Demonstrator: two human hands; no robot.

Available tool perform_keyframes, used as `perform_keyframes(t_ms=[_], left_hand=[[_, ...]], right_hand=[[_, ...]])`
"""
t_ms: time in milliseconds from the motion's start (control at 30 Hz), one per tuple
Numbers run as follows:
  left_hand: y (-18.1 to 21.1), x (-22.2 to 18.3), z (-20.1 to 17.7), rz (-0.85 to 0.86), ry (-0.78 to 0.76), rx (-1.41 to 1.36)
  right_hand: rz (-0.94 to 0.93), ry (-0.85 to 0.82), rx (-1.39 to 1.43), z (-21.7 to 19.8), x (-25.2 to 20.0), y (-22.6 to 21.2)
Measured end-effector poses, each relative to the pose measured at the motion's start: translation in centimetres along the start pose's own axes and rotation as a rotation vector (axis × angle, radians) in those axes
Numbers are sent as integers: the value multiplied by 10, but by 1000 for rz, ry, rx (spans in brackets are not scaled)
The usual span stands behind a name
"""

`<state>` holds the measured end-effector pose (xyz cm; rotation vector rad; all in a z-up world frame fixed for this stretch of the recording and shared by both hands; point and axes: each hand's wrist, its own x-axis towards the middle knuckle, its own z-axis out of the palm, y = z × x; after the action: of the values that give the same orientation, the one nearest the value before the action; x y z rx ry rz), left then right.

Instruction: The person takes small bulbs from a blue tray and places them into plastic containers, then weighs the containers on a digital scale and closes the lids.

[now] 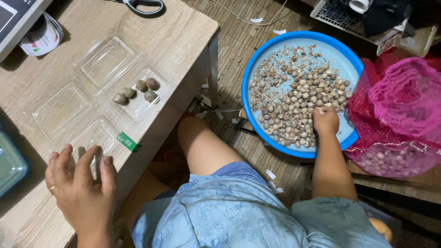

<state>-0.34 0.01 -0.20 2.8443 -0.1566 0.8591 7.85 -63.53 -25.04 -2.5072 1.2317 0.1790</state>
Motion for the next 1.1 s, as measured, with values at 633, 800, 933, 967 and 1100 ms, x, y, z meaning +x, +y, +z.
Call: perform_keyframes(t_ms=[633,800,933,967,1100], left_hand=[[-1,-1,1,12,16,1],[0,1,2,11,26,3],[3,6,-1,-57,-5,-55],[3,7,-2,-66,-18,-68],[8,13,-8,-101,5,-81]], right_hand=[[59,-319,1272,-21,-40,-28],[-244,-147,-73,4,-27,-38],[-376,-90,-286,27,-27,-41],[-415,-50,-325,33,-25,-41],[-399,-63,-332,24,-29,-51]])
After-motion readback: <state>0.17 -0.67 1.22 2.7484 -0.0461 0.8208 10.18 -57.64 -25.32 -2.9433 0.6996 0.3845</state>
